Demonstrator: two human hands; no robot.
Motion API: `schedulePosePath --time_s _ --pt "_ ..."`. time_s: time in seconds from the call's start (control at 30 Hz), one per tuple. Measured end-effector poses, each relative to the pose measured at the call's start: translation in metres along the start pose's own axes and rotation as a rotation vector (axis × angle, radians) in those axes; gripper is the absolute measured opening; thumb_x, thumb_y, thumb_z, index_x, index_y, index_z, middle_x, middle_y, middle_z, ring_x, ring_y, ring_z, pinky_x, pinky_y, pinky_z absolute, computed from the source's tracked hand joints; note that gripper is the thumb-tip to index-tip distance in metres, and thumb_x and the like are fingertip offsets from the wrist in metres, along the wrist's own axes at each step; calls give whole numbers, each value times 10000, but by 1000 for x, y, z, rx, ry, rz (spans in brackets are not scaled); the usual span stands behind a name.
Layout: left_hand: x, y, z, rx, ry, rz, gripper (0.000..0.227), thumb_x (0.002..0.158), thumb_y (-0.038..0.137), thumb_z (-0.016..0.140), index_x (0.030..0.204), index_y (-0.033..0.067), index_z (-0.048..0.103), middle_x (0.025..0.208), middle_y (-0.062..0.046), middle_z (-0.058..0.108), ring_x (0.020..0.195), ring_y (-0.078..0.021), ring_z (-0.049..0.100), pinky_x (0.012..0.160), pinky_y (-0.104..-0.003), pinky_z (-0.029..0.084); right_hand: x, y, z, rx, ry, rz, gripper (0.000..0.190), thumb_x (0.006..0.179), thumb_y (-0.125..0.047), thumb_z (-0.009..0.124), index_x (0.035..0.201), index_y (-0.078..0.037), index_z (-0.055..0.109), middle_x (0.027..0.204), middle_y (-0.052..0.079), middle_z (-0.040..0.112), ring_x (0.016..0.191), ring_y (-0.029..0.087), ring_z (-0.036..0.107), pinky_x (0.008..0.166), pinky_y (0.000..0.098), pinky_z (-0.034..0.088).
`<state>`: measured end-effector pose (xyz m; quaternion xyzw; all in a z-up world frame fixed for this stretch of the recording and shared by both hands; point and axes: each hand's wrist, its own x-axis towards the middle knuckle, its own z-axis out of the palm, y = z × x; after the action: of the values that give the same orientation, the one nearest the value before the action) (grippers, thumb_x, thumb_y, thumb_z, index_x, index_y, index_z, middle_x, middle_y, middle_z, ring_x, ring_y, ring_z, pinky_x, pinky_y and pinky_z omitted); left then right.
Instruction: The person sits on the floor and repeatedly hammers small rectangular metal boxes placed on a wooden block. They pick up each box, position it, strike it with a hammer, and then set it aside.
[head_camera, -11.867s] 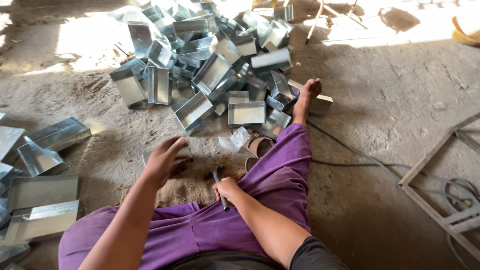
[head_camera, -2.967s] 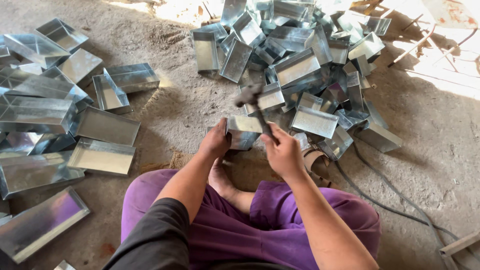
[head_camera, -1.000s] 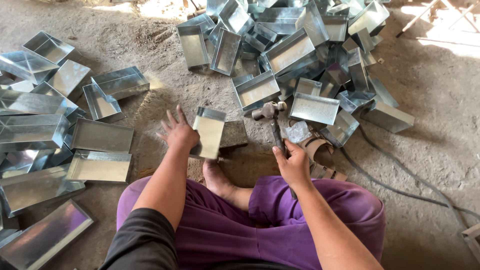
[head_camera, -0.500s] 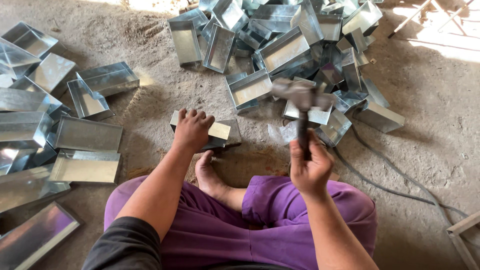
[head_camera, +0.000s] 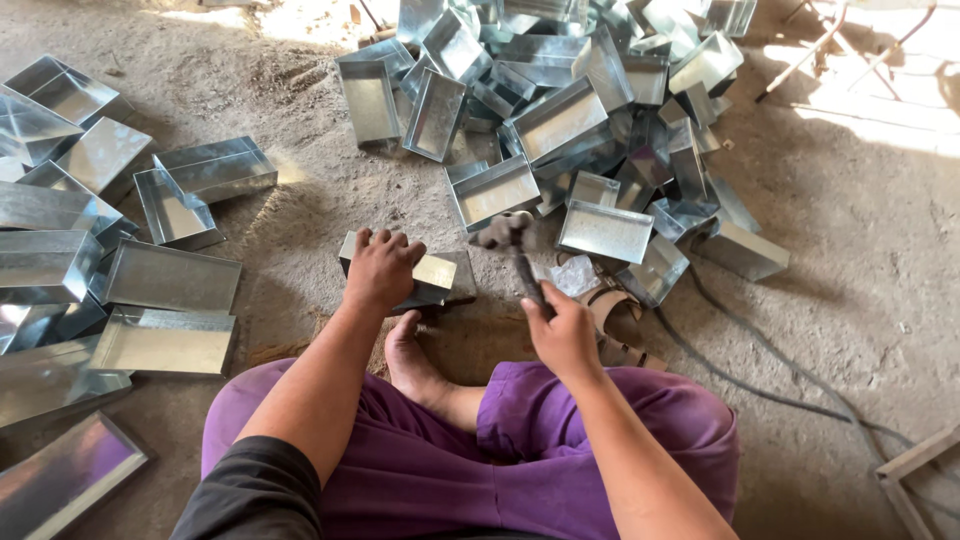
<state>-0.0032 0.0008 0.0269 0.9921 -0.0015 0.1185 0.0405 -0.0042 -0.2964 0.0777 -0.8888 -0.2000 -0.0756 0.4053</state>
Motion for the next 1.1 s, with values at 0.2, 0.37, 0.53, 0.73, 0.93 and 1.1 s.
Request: schedulePosePath --time_s 0.2,0.37,0.53,0.73,0.93,1.1 --pt "9 -3 -5 -185 -50 -70 195 895 120 578 984 226 715 1024 -27 701 1062 -246 668 930 -457 465 1 -13 -22 135 38 113 319 970 -252 705 1195 -27 728 628 19 609 534 80 532 484 267 400" --pt "6 -3 -1 -638 293 -185 118 952 118 611 1064 141 642 1060 -116 674 1006 -383 647 848 -504 513 9 -43 -43 227 156 -132 225 989 -202 688 1118 -19 705 686 -9 616 553 42 558 474 212 428" --pt "-3 -2 25 -893 234 -236 279 934 126 549 1210 90 528 1074 -254 646 1023 -510 603 850 -563 504 35 -95 -86 317 416 -571 113 1149 -135 615 1066 -76 663 766 74 636 497 70 577 462 230 450" --pt "-4 5 39 -891 140 -253 160 962 160 533 1102 84 530 1083 -254 677 1035 -499 611 825 -581 494 57 -124 -79 473 698 -674 262 1090 -248 527 1201 -16 579 691 13 580 479 57 508 424 224 387" --pt "-7 8 36 -878 112 -283 177 989 175 533 1148 97 539 1092 -239 683 1038 -487 622 840 -568 504 55 -95 9 -292 -305 -133 411 950 -208 725 1297 9 680 767 167 702 587 238 674 506 374 534" --pt "-11 6 18 -896 194 -235 332 913 111 547 1244 120 576 1168 -204 672 1061 -466 620 862 -533 516 44 -89 -9 -30 -28 -208 417 982 -203 702 1358 -30 647 838 103 699 697 152 652 602 290 525"
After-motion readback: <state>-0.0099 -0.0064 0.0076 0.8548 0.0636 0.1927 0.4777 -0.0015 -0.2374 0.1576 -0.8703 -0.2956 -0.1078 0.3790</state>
